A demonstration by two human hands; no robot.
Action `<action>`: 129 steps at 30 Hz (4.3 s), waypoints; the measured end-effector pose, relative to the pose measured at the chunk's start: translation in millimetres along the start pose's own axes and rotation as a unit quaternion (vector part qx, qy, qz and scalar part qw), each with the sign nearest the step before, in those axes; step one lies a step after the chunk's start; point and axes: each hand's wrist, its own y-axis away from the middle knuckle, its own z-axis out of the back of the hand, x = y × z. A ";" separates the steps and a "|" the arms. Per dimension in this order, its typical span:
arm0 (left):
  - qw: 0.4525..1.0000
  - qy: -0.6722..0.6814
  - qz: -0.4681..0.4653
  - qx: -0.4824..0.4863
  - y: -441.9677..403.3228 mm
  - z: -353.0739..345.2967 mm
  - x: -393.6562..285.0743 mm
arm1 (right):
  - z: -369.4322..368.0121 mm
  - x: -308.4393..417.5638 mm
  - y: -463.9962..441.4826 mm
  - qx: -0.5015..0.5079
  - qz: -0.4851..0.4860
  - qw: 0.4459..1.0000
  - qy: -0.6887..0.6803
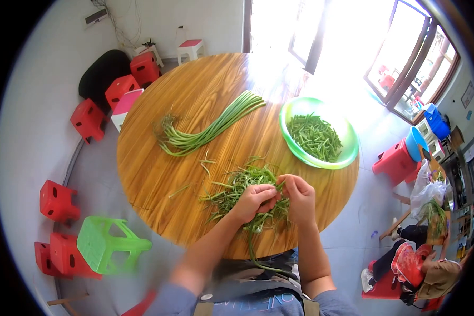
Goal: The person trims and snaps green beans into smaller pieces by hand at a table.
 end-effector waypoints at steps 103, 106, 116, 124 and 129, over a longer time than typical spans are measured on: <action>0.994 -0.057 -0.039 -0.089 -2.3 2.1 7.3 | -11.4 2.8 2.5 -0.008 0.323 0.884 0.338; 0.992 -0.041 -0.045 -0.107 -1.5 1.8 9.7 | -21.2 0.2 12.6 0.019 0.424 0.814 0.397; 0.983 0.177 -0.038 -0.042 3.2 9.0 -11.4 | 15.3 2.1 8.9 0.063 0.163 0.918 0.356; 0.985 0.169 -0.021 0.023 -0.4 9.3 -7.7 | 10.6 40.1 -16.4 -0.220 0.269 0.864 0.364; 0.989 0.144 -0.022 0.033 -3.8 12.5 -1.8 | 0.5 16.4 -13.0 -0.012 0.057 0.987 0.149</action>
